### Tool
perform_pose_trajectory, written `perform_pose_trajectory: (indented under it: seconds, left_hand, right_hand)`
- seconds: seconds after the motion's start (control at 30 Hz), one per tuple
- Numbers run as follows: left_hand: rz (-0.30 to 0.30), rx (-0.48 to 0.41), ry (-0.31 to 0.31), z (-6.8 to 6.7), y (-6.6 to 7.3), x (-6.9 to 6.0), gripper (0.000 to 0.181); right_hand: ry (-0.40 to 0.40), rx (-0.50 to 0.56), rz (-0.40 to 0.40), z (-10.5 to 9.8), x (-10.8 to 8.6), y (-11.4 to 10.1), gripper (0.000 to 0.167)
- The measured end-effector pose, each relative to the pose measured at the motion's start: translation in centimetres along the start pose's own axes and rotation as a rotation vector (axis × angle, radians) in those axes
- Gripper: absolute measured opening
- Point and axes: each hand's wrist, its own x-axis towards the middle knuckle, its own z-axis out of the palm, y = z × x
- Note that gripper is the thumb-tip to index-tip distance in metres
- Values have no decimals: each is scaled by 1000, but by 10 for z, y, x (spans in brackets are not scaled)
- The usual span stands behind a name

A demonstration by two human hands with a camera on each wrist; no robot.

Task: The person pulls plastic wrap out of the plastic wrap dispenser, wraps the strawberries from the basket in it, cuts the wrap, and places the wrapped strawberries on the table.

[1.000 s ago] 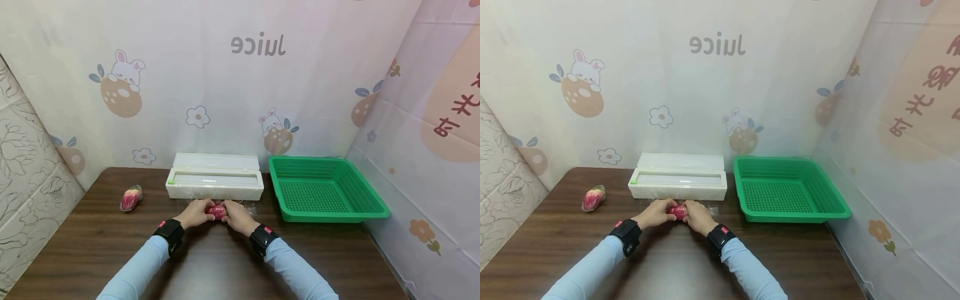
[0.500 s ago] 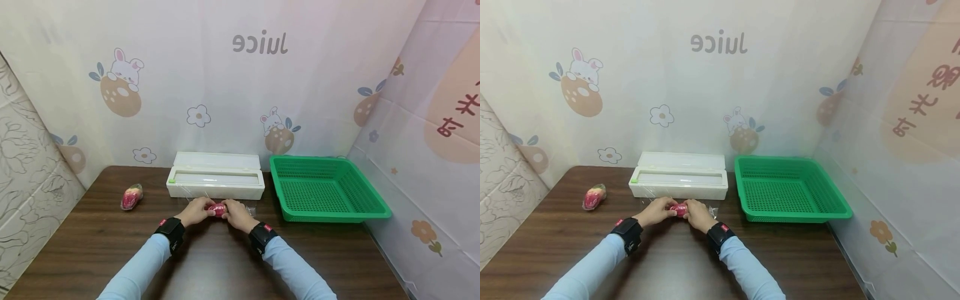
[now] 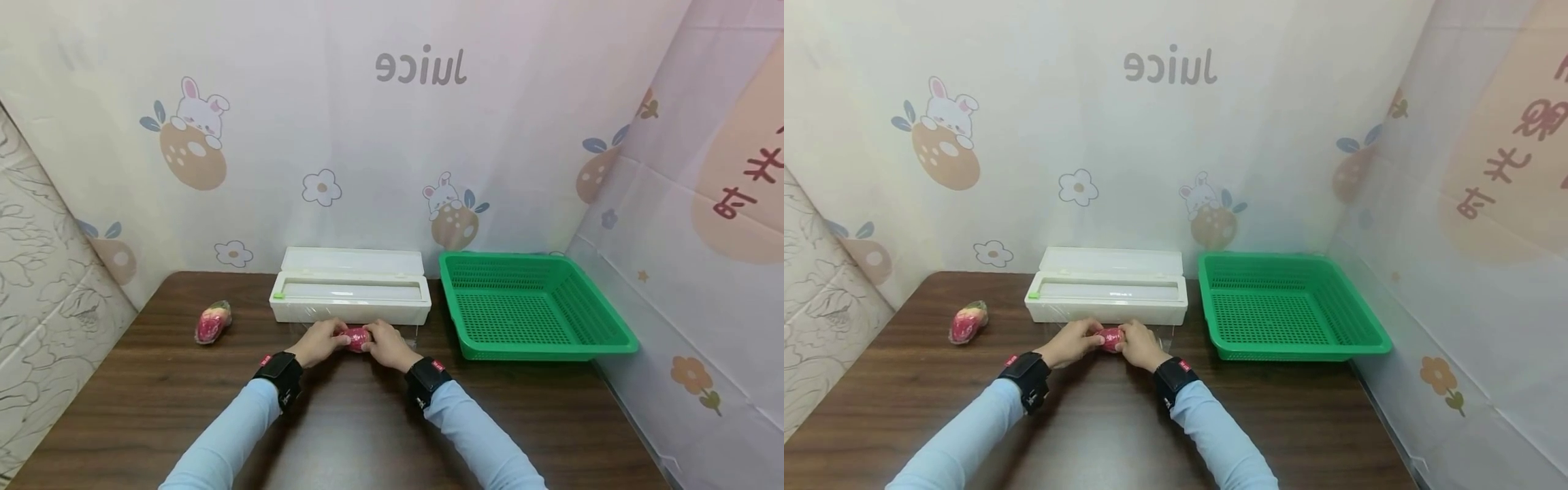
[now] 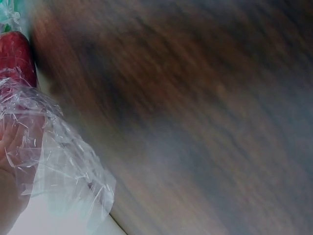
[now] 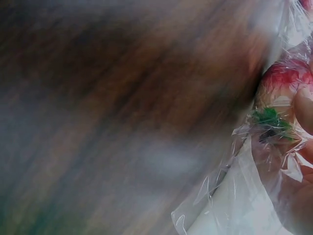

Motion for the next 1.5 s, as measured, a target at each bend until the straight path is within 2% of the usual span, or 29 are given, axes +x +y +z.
perform_pose_trajectory:
  seconds: [0.13,0.27,0.57,0.8,1.0,1.27,1.5]
  left_hand:
    - [-16,-36,19,0,1,0,16]
    - [-42,-57,33,-1,0,3,14]
    - [-36,-35,90,1,-2,11,12]
    - [-66,-57,141,4,-2,10,14]
    - [-76,-58,153,3,-4,11,14]
    - [-56,-17,170,1,-4,9,13]
    - [15,67,198,0,-6,3,8]
  right_hand:
    - [24,45,18,-2,2,-1,36]
    - [56,46,4,-3,5,-1,30]
    - [96,21,21,-5,9,-3,25]
    - [117,12,28,-4,10,-3,27]
    - [143,32,26,-2,12,-2,27]
    - [134,39,29,1,13,-2,29]
    - [104,19,56,0,9,-5,34]
